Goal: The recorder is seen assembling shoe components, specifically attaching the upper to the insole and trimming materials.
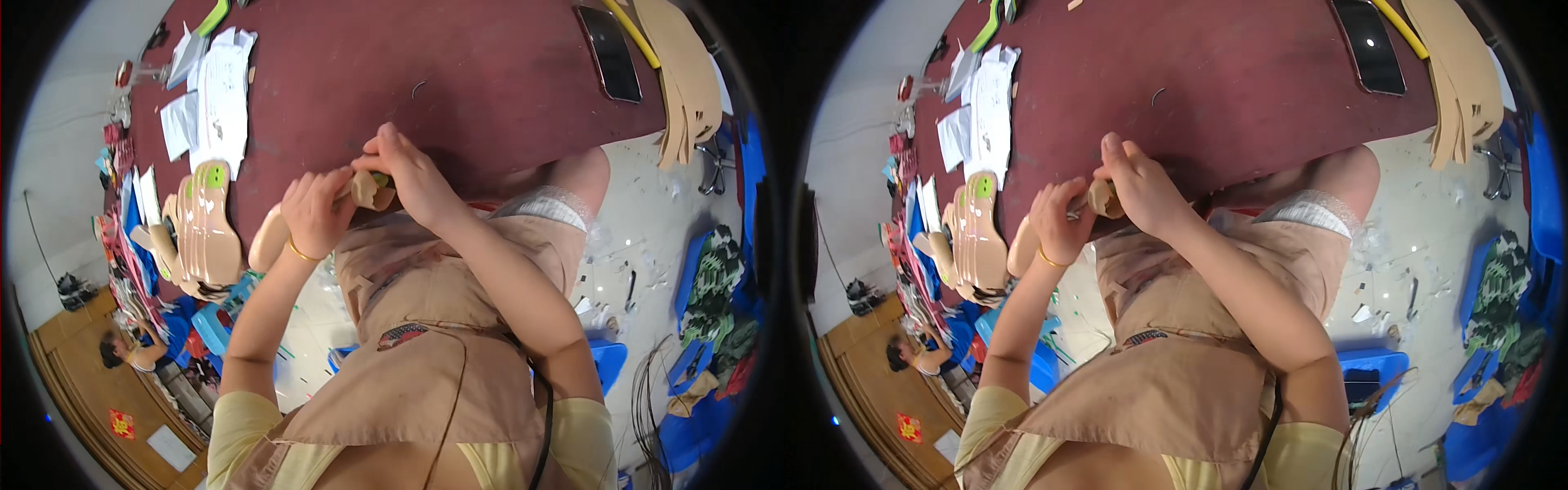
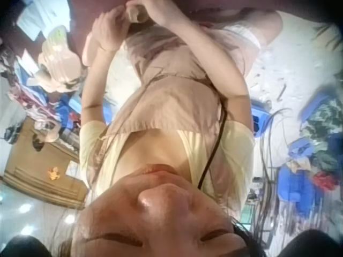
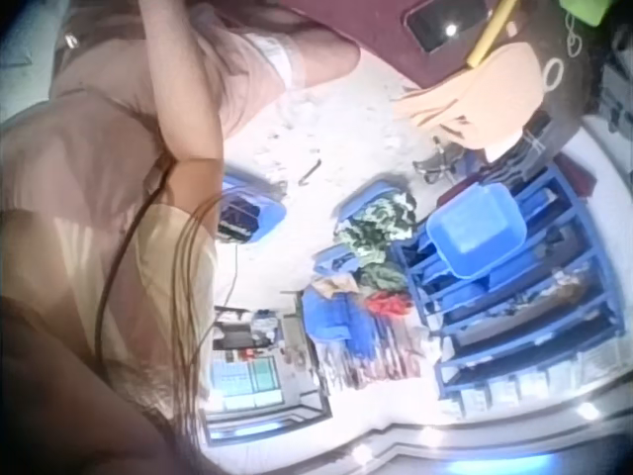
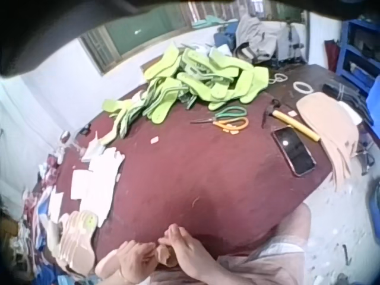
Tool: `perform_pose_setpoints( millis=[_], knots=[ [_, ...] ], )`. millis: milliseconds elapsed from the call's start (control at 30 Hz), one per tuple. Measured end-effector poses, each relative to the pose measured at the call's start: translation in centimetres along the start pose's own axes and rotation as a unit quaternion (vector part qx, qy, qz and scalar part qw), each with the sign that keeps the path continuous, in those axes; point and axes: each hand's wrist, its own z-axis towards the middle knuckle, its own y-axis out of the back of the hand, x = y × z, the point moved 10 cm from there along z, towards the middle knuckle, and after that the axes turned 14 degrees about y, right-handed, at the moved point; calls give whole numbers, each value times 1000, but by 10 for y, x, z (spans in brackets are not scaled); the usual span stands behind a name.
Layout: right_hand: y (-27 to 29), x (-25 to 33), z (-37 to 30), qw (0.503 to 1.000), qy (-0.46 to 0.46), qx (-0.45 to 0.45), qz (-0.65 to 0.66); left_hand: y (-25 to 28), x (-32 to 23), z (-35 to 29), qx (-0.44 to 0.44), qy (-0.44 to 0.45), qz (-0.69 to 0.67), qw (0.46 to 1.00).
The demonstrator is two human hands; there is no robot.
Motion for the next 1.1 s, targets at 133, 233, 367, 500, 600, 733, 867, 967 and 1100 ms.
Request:
perform_pose_setpoints(
  millis=[133, 233, 367, 500, 600, 733, 867, 967, 1100],
  knots=[
    [-16, -18, 6, 978, -125, 118, 117, -1, -9, -9, 33, -6, 18, 999],
    [7, -18, 13, 980, -104, 77, 154, 0, -10, -11, 32, -8, 14, 999],
    [11, -5, -5, 994, -33, 107, 3, 2, -10, -13, -12, -20, 5, 1000],
    [-15, 1, -5, 988, -24, 76, 130, 4, -8, -15, -3, -7, 12, 1000],
    [-4, 43, 4, 991, 30, 94, -90, 8, -3, -15, -11, 11, -2, 1000],
    [-24, 69, -21, 837, 190, 129, -497, 9, -2, -7, 7, 45, -28, 999],
    [-10, 31, -21, 963, -14, 165, -213, 11, 6, -3, 41, 74, -80, 993],
    [25, 24, -14, 971, -159, 175, -41, 15, -1, -5, 28, 52, -71, 996],
    [86, 50, 22, 794, -41, 203, -572, 18, -6, -9, -18, 14, -61, 998]
  ],
)
